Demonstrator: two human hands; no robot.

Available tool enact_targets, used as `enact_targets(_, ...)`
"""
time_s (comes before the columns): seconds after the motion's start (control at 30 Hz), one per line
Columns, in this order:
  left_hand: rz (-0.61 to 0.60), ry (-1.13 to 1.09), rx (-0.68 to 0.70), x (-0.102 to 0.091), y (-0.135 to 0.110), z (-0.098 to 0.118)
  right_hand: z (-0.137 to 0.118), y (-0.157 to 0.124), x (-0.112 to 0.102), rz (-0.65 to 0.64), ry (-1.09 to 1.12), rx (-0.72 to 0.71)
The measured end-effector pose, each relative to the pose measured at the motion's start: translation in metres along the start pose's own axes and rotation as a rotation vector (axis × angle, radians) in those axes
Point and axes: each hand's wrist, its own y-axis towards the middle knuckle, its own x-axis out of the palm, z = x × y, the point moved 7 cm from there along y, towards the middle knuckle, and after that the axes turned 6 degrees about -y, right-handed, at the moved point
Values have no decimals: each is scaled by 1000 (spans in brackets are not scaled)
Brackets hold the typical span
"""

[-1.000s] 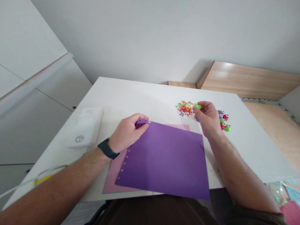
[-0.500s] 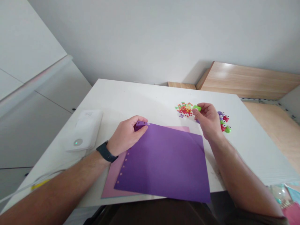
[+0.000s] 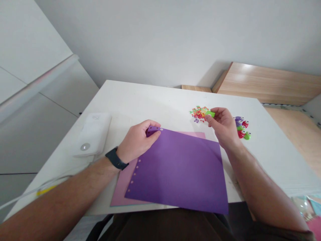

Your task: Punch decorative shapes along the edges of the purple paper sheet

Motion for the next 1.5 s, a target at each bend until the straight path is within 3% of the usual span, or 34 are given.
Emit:
enact_targets(0.97,21,-24,47,2,-1,3,-13,-20,38,-353,-24,-63)
enact_targets(1.5,8,-52,47,4,0,0,-15,-23,43,-399,-71,-90)
